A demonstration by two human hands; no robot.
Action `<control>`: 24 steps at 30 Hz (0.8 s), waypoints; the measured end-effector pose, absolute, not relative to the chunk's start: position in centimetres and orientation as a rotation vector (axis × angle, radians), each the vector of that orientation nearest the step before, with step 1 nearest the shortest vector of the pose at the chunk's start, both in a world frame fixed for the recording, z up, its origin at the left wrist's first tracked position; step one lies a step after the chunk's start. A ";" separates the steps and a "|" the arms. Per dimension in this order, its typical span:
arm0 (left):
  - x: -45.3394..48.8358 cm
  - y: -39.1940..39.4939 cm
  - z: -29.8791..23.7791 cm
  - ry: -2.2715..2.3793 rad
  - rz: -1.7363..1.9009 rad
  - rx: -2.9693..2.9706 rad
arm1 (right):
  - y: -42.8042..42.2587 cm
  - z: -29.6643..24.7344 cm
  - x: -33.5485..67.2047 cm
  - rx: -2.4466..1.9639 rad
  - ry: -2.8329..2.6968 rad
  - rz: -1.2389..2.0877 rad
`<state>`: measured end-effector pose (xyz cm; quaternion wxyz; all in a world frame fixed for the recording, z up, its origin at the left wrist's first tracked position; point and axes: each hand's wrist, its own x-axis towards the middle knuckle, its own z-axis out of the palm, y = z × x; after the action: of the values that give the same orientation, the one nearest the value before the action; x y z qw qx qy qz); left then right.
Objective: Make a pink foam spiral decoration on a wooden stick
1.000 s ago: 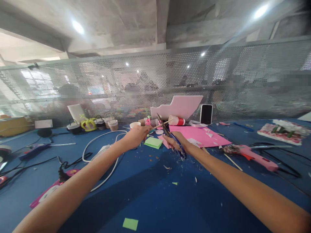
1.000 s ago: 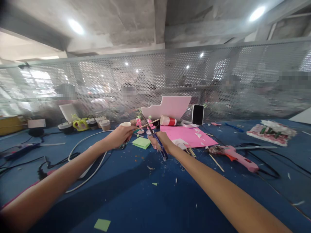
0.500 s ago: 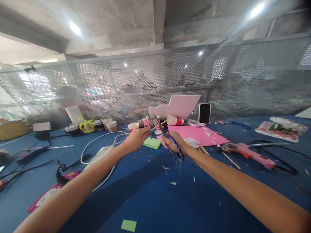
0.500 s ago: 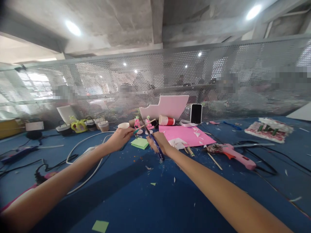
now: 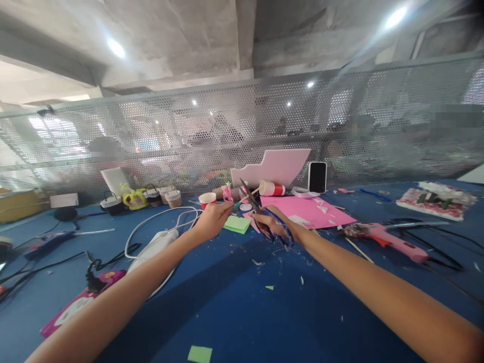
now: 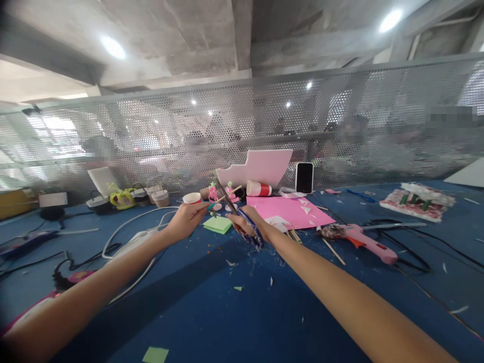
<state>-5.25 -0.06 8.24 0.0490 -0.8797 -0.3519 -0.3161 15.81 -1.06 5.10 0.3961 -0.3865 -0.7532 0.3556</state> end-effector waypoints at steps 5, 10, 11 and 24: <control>-5.2 -0.1 7.9 -1.082 -1.019 -2.696 | -0.9 4.9 16.1 -0.899 -1.949 0.926; -5.1 -0.2 7.6 -1.070 -1.058 -2.712 | -0.6 4.7 16.6 -0.907 -1.953 0.951; -5.1 -0.2 7.6 -1.066 -1.061 -2.716 | -0.7 4.7 16.7 -0.900 -1.967 0.952; -5.0 0.1 6.3 -1.088 -1.222 -2.708 | 0.3 3.7 16.2 -0.803 -1.844 1.156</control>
<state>-5.01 0.15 6.27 -0.0113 -0.8559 -0.3440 -0.3860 16.21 0.33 3.72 0.3994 -0.3174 -0.7286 0.4570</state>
